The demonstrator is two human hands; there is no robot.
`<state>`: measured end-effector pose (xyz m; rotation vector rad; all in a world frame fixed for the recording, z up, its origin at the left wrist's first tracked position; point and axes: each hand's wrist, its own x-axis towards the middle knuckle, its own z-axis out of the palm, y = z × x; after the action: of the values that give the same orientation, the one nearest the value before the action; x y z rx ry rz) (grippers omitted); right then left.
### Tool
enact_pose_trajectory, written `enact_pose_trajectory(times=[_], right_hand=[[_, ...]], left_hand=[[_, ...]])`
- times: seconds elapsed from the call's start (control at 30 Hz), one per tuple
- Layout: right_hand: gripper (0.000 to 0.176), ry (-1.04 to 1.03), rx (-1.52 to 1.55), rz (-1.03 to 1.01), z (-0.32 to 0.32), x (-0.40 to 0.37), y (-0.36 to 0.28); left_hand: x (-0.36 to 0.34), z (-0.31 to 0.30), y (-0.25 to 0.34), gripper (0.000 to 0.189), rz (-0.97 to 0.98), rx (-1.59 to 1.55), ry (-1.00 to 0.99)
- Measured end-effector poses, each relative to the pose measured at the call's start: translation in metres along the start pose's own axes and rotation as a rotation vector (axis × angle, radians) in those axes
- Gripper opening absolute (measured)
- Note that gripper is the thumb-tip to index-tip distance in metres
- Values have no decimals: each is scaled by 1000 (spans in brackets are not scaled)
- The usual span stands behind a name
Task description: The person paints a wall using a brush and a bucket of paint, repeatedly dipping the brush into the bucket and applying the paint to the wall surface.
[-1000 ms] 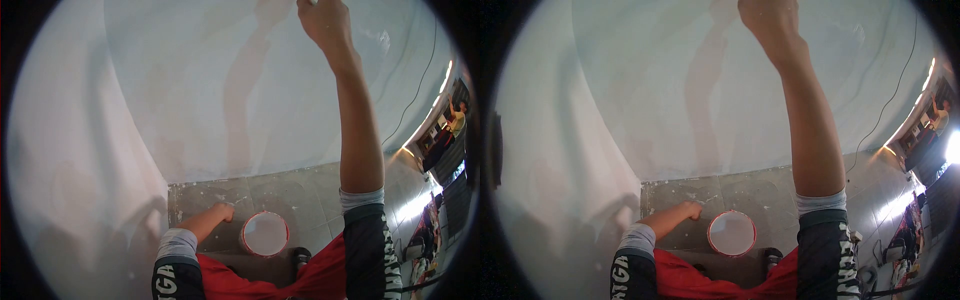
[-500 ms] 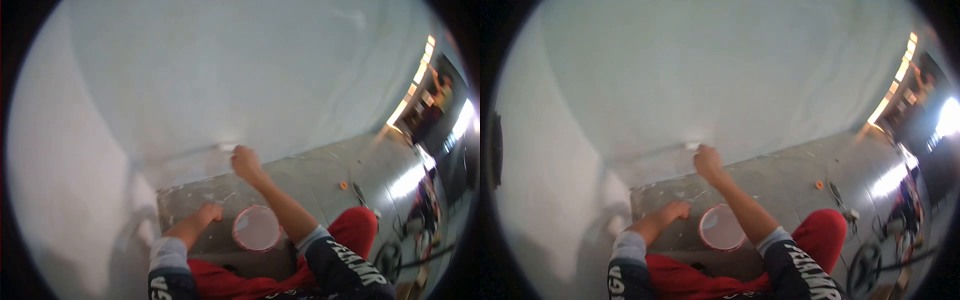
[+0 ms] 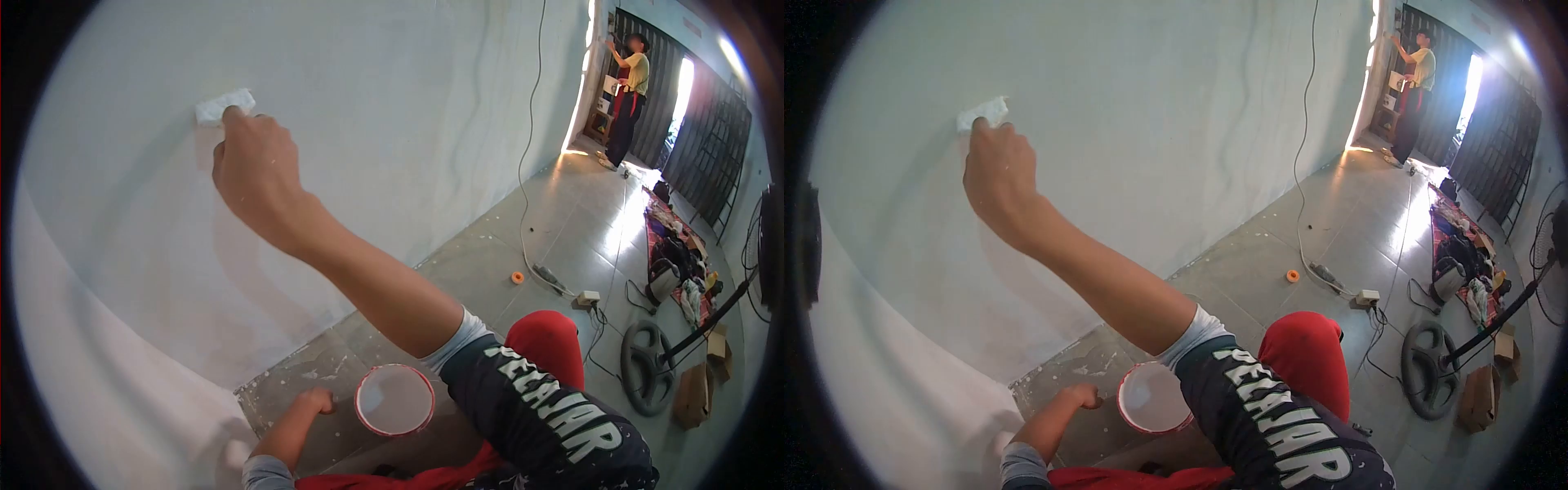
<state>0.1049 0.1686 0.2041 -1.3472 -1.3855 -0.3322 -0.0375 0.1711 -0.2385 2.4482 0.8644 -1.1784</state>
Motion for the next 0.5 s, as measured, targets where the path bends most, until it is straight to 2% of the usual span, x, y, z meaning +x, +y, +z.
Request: enact_pose_trajectory(times=[0.07,0.1,0.17,0.3,0.43,0.5], right_hand=[[27,22,-107,-96,11,-11,1],[27,24,-110,-99,21,-21,8],[43,-28,-190,-67,45,-52,36],[52,-198,-262,97,80,-142,86],[48,-518,-324,359,92,-208,114],[34,-604,-201,429,95,-228,140]], left_hand=[[-7,-2,2,48,-17,-43,14],[-4,-1,1,48,-15,-41,17],[3,4,-1,47,-20,-55,19],[13,4,-3,46,-22,-43,0],[21,13,-9,43,49,-74,78],[22,14,-5,39,87,-103,134]])
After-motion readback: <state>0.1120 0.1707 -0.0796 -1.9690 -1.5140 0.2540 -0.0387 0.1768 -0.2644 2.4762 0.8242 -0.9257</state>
